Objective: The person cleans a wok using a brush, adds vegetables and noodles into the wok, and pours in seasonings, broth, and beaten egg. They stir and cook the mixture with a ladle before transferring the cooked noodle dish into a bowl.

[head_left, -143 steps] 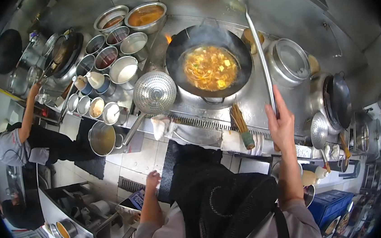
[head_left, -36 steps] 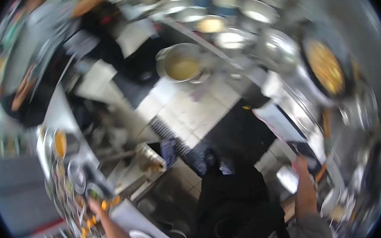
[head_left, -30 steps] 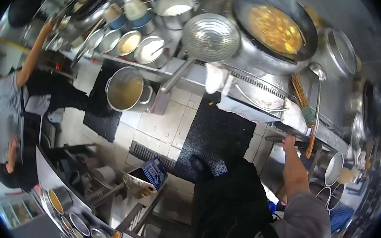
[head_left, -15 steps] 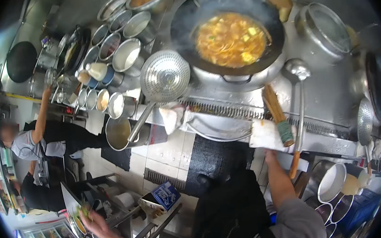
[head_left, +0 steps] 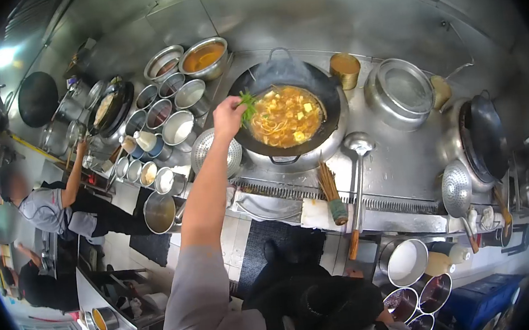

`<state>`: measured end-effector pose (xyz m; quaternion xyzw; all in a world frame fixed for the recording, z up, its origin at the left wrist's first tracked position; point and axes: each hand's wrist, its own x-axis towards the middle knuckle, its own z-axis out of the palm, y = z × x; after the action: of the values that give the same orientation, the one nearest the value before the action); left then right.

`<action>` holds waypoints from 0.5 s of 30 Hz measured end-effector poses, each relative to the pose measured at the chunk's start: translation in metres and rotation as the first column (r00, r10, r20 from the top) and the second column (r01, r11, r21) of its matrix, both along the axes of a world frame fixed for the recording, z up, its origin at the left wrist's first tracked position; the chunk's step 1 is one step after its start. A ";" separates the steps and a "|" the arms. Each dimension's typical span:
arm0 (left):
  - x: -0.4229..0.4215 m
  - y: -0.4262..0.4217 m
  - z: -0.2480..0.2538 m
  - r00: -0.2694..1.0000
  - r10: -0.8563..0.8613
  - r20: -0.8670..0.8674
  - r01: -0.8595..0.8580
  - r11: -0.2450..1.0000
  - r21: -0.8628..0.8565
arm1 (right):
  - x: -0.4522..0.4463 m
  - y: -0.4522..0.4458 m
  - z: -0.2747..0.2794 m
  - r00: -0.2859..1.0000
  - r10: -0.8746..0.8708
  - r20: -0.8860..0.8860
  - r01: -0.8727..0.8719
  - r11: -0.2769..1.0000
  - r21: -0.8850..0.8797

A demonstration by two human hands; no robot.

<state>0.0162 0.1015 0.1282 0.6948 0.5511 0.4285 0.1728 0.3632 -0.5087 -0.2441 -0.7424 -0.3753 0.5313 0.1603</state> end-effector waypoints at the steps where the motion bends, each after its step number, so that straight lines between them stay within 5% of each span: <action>1: 0.015 0.007 0.016 0.998 0.018 -0.062 -0.023 0.997 -0.078 | -0.007 0.011 0.037 0.972 -0.234 -0.003 0.234 0.969 -0.081; 4: 0.037 0.045 0.029 0.990 -0.071 -0.125 0.061 0.995 -0.080 | -0.010 0.002 0.044 0.834 -0.550 0.039 0.548 0.819 -0.168; 9: 0.055 0.080 0.057 0.974 -0.148 -0.174 0.142 0.989 -0.045 | -0.013 -0.009 0.067 0.782 -0.616 0.090 0.623 0.775 -0.107; 11: 0.056 0.089 0.052 0.757 -0.289 -0.586 0.370 0.929 0.019 | -0.017 -0.009 0.081 0.777 -0.618 0.119 0.628 0.774 -0.080; 15: 0.085 0.098 0.022 0.651 -0.483 -0.586 0.453 0.866 -0.211 | -0.026 -0.009 0.103 0.783 -0.597 0.174 0.611 0.791 -0.031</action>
<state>0.1015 0.1991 0.1507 0.9101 0.3880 0.1037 0.1018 0.3370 -0.5176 -0.1415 -0.8686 -0.1059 0.4082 0.2601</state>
